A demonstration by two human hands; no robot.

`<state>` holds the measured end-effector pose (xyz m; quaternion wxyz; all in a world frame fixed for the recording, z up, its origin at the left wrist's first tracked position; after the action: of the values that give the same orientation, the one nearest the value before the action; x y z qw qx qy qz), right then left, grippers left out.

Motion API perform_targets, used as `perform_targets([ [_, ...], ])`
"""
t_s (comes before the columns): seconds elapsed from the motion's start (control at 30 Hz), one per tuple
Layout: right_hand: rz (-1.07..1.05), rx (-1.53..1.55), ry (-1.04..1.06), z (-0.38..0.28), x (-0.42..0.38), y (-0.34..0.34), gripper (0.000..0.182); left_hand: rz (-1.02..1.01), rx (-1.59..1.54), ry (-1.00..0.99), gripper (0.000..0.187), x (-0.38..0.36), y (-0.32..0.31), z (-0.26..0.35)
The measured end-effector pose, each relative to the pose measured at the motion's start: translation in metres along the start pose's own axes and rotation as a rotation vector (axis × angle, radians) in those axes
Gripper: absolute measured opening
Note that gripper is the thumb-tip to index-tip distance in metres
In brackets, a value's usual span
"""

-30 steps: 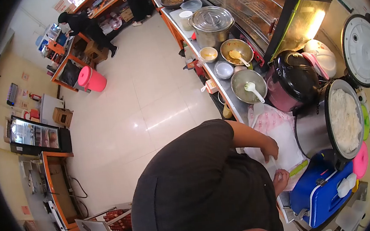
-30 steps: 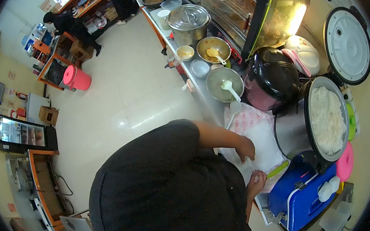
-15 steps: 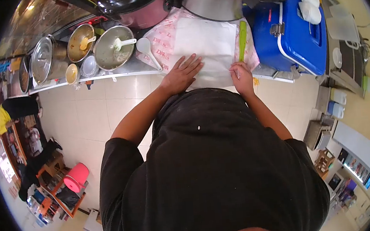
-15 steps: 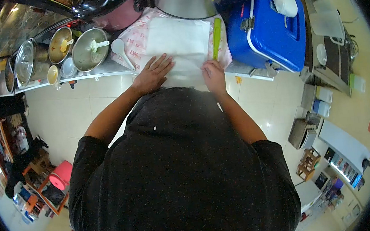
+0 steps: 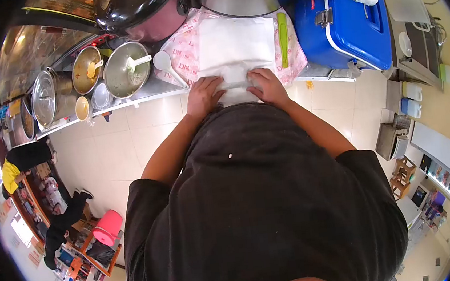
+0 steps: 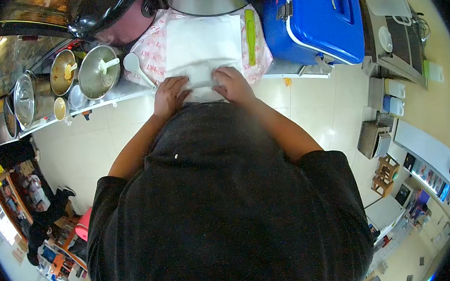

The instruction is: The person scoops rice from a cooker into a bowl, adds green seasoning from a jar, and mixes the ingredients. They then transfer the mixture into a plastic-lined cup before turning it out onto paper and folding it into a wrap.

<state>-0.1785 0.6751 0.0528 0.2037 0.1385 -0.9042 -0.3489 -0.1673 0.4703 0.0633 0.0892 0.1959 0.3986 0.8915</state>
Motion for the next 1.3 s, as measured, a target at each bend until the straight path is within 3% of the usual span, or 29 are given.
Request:
perform_targets([
  [0.13, 0.005, -0.042, -0.059, 0.019, 0.009, -0.002, 0.012, -0.070, -0.089, -0.046, 0.013, 0.022, -0.010, -0.021],
  [0.27, -0.033, -0.028, -0.128, 0.032, 0.015, -0.009, 0.015, -0.192, -0.110, -0.009, 0.014, 0.028, -0.014, -0.034],
  [0.33, -0.066, -0.044, -0.188, 0.034, 0.020, -0.011, 0.019, -0.258, -0.076, 0.103, 0.015, 0.031, -0.021, -0.043],
  [0.43, -0.213, -0.059, -0.487, 0.049, 0.023, -0.011, 0.025, -0.324, -0.006, 0.259, 0.019, 0.037, -0.023, -0.045],
  [0.47, -0.207, -0.131, -0.430, 0.043, 0.031, -0.004, 0.028, -0.338, 0.020, 0.310, 0.022, 0.040, -0.023, -0.045],
  [0.53, -0.195, -0.275, -0.319, 0.029, 0.046, 0.007, 0.036, -0.144, 0.106, 0.240, 0.022, 0.049, -0.015, -0.040],
  [0.57, -0.163, -0.326, -0.149, 0.015, 0.059, 0.009, 0.038, -0.048, 0.148, 0.206, 0.022, 0.053, -0.011, -0.038],
  [0.63, -0.097, -0.420, 0.183, -0.006, 0.083, 0.005, 0.042, -0.173, 0.223, -0.028, 0.025, 0.067, -0.016, -0.019],
  [0.67, -0.240, -0.371, 0.214, -0.005, 0.089, -0.008, 0.042, -0.235, 0.258, -0.146, 0.027, 0.074, -0.018, -0.010],
  [0.77, -0.647, -0.466, 0.097, 0.023, 0.087, -0.058, 0.039, -0.602, 0.413, -0.181, 0.034, 0.089, -0.045, -0.010],
  [0.8, -0.728, -0.512, 0.008, 0.023, 0.091, -0.058, 0.030, -0.672, 0.422, -0.137, 0.031, 0.093, -0.050, -0.014],
  [0.87, -0.692, -0.456, -0.054, 0.027, 0.088, -0.055, 0.024, -0.812, 0.434, -0.046, 0.026, 0.093, -0.060, -0.020],
  [1.07, -0.362, -0.316, -0.086, 0.005, 0.060, -0.019, 0.018, -0.355, 0.206, -0.014, 0.019, 0.065, -0.042, -0.017],
  [1.2, -0.214, -0.206, -0.180, 0.011, 0.035, -0.016, 0.019, -0.290, 0.154, 0.178, 0.013, 0.044, -0.035, -0.014],
  [1.3, -0.097, -0.075, -0.140, 0.016, 0.020, -0.016, 0.023, -0.175, 0.105, 0.212, 0.014, 0.033, -0.034, -0.015],
])
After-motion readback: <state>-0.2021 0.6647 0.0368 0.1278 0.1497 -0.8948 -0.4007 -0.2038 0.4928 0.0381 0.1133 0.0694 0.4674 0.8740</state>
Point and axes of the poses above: each hand's wrist, its own x-axis towards the middle knuckle, its own y-axis out of the back of the hand, z = x × y, the point moved 8 cm from there along x, towards the middle knuckle, and after that the axes turned 4 degrees about z, right-handed, at the moved point
